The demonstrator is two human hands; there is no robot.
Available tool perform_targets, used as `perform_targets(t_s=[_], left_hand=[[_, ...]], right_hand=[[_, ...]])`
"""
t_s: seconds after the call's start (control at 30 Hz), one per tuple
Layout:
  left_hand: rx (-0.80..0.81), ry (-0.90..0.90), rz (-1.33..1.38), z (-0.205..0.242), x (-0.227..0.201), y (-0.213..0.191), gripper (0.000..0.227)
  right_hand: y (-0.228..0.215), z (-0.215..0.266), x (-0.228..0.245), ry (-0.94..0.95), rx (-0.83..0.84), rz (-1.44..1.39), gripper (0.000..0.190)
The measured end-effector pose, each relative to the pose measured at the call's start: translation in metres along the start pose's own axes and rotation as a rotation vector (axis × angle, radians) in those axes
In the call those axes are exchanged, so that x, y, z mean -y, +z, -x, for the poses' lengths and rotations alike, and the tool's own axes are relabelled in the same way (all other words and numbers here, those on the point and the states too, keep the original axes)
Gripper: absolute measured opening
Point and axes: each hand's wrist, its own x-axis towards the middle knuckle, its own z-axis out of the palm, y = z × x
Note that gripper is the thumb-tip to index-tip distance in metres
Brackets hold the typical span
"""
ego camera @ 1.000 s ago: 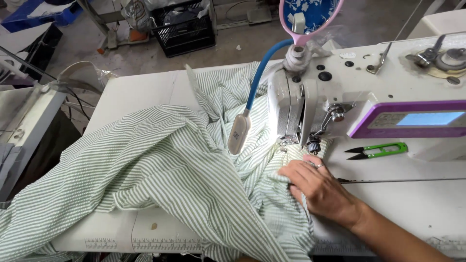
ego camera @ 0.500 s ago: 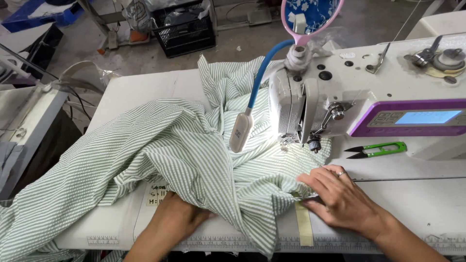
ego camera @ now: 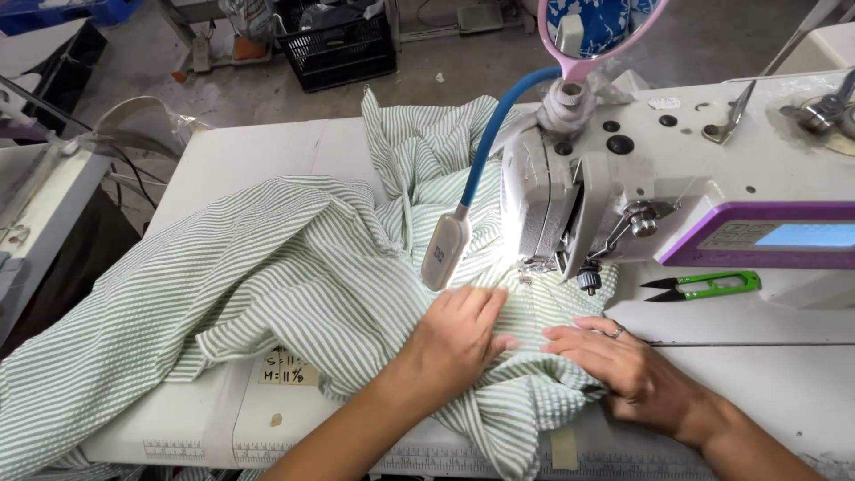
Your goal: Sew the seams of a green and white striped shirt using an industrial sewing machine.
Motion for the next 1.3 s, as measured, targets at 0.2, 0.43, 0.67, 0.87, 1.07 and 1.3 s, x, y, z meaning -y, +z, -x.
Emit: perform_targets(t_s=[0.2,0.43,0.67,0.87,1.07,1.3], left_hand=[[-0.056,0.041,-0.136,0.003,0.002,0.007,0.041],[0.572,-0.922,0.248,-0.026,0.052,-0.045,0.099],[0.215,-1.120,0.925,-0.047,0.007,-0.049,0.028],[-0.028,0.123,0.018,-0.011,0.026,-0.007,0.025],[0.005,0.096,0.017,-0.003,0.037,0.008,0.030],[0.020,0.071,0.059,-0.008,0.042,0.009,0.027]], right_hand=[[-0.004,-0.001,-0.013,-0.008,0.014,-0.044,0.074],[-0.002,-0.011,-0.019,-0.106,0.030,0.033,0.076],[0.004,-0.008,-0.021,-0.111,-0.017,-0.007,0.077],[0.007,-0.004,-0.024,-0.142,-0.033,-0.021,0.058],[0.011,0.000,-0.032,-0.114,-0.007,-0.013,0.063],[0.014,-0.003,-0.040,-0.107,-0.061,-0.011,0.063]])
